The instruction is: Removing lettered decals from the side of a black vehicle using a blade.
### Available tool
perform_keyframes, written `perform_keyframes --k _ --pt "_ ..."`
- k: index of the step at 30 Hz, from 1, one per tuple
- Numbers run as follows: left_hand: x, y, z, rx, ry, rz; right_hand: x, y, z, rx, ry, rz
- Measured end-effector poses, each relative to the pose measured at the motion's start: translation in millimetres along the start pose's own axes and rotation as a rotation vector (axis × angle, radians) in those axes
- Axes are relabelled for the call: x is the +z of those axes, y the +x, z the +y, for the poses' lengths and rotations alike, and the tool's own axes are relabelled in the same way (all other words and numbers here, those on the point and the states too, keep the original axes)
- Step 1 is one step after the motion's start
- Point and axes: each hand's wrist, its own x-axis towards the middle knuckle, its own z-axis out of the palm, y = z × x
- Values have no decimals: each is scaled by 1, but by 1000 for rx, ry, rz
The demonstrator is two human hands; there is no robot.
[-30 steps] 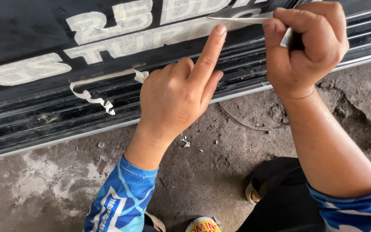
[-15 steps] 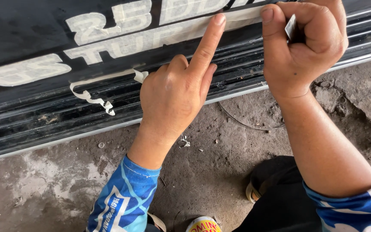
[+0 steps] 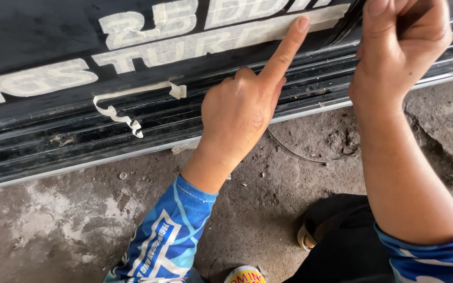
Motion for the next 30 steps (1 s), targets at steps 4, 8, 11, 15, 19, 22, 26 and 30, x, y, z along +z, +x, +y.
perform_keyframes --k 4,8,11,15,19,22,26,30 --pt "11 5 8 3 61 -15 -6 -4 13 -38 74 -43" --pt "18 5 11 35 -19 14 -3 -5 11 4 62 -23" --pt "5 9 4 33 -109 52 -5 -2 9 -28 -13 -19" --pt "-14 2 -17 20 81 -26 -12 -5 14 -9 -129 7" --pt "-25 -13 -26 8 163 11 -8 -3 1 1 -107 -8" --pt "-27 -19 -27 -35 201 7 -9 -6 3 36 -58 -18" --pt "-24 -23 -25 -40 190 17 5 -5 -11 -74 -298 -47" --pt "-27 -25 -18 -17 133 -50 22 -10 -21 -100 -479 -11"
